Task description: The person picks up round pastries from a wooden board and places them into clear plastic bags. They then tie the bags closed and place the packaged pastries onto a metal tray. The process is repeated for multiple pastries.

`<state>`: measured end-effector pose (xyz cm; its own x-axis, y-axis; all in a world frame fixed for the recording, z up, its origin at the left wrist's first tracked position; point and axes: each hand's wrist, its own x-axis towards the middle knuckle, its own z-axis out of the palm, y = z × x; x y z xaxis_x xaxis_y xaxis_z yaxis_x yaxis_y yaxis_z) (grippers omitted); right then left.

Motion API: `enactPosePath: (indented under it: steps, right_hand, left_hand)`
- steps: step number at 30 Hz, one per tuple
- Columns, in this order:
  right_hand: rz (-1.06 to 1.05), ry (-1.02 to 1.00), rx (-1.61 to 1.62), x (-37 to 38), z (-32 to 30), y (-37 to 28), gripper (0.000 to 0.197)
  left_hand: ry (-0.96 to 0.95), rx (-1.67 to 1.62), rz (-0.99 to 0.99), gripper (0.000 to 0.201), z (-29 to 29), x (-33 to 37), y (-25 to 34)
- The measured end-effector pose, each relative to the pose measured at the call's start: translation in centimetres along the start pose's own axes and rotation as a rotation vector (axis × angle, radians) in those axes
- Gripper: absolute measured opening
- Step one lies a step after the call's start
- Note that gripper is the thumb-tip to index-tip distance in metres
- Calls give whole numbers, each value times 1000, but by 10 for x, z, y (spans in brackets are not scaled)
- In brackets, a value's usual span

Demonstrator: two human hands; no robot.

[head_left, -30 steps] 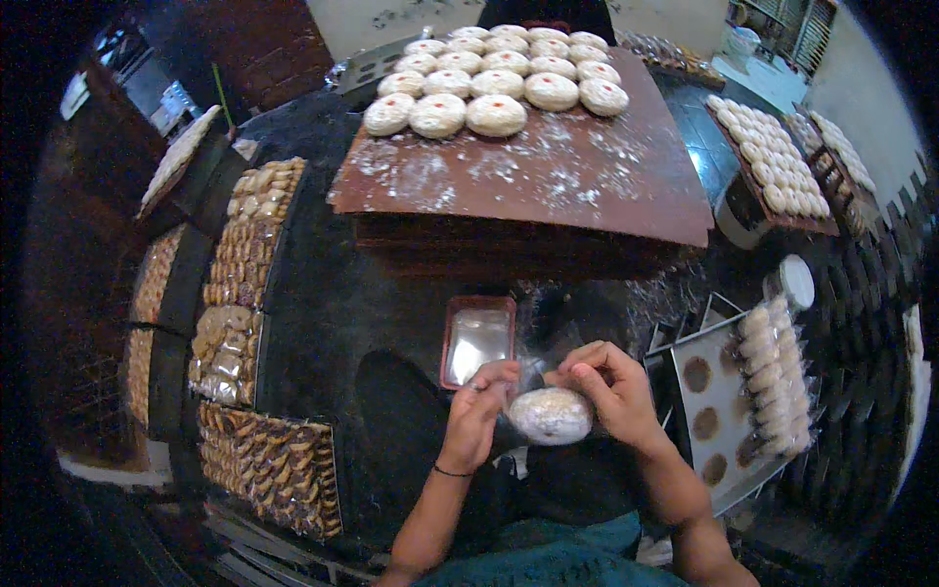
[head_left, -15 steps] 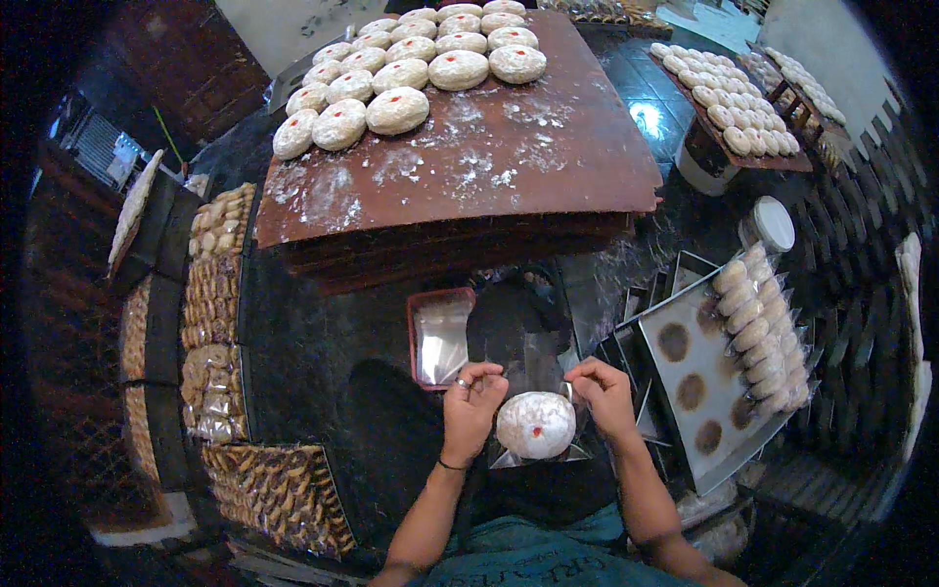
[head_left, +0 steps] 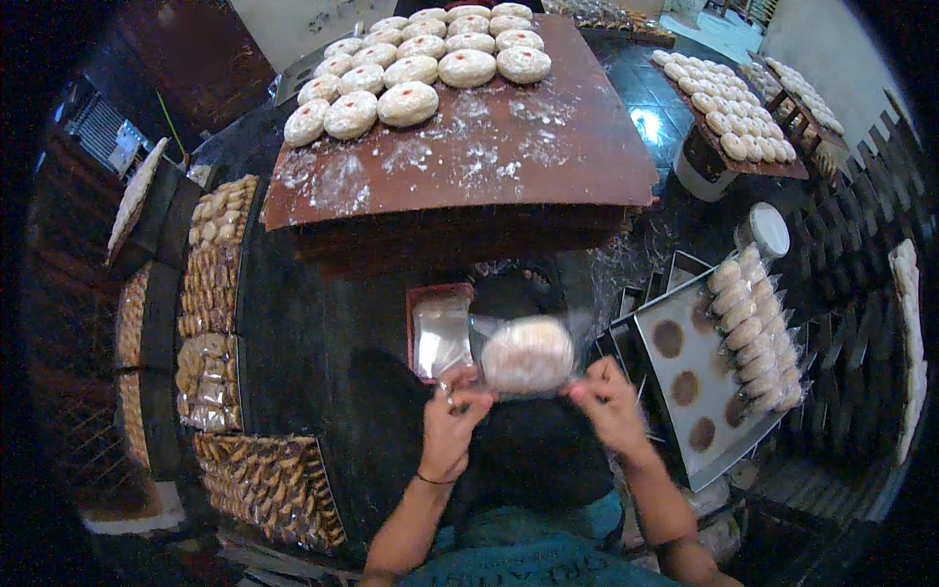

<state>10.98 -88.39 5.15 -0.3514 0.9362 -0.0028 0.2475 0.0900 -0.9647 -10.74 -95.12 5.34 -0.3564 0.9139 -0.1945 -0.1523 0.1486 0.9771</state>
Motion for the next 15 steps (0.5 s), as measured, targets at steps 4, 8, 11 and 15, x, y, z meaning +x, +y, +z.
enactPosePath:
  steps: [4,8,11,15]
  right_hand:
    - [-182,312,-391,-14,27,3,15]
    - [-157,394,-360,-3,41,5,19]
    - [3,263,-227,-37,56,37,15]
    - [173,220,116,-12,30,35,18]
  left_hand:
    - [289,97,-30,17,27,-12,6]
    - [353,-146,12,20,26,7,-40]
    - [321,-411,-262,13,16,-24,-66]
    - [143,-453,-334,11,18,-4,-45]
